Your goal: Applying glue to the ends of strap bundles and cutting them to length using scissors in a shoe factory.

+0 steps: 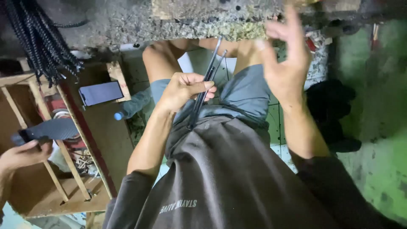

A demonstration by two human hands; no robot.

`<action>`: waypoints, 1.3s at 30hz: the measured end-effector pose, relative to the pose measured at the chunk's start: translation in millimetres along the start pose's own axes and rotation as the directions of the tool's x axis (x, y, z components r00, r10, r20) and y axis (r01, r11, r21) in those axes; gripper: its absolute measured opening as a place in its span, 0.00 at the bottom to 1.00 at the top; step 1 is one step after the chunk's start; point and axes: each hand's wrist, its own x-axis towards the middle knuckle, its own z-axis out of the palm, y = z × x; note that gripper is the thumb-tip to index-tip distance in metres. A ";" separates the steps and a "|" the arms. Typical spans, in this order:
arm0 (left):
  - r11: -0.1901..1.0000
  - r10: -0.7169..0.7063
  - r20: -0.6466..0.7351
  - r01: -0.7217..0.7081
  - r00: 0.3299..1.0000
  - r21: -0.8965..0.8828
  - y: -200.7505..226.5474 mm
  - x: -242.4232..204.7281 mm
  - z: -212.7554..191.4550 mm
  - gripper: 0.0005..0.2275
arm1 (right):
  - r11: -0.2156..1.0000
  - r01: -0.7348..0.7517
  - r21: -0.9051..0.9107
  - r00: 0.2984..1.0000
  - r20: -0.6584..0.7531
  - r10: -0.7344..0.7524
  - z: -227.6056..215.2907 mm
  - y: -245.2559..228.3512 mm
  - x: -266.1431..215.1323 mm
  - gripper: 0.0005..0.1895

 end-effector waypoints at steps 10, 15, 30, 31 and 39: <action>0.980 0.129 0.002 -0.128 0.992 0.153 9.0 -5.2 20.1 0.06 | 0.558 -0.692 0.458 0.722 0.437 0.536 52.1 -25.1 -19.2 0.47; 0.961 0.185 0.003 -0.182 0.983 0.206 12.0 -10.6 20.9 0.05 | 0.584 -0.638 0.501 0.762 0.307 0.570 50.4 -17.2 -1.2 0.44; 0.993 0.005 -0.191 -0.028 0.982 -0.115 18.2 63.9 -14.3 0.04 | 0.838 0.408 -0.362 0.879 0.403 -0.254 68.4 65.1 47.1 0.30; 0.993 0.006 -0.193 -0.029 0.981 -0.115 19.0 63.8 -14.2 0.04 | 0.838 0.409 -0.360 0.878 0.404 -0.255 67.8 66.3 47.3 0.30; 0.985 -0.023 -0.146 -0.002 0.989 -0.174 13.9 62.8 -23.5 0.05 | 0.790 0.505 -0.349 0.844 0.393 -0.366 71.2 64.1 52.1 0.26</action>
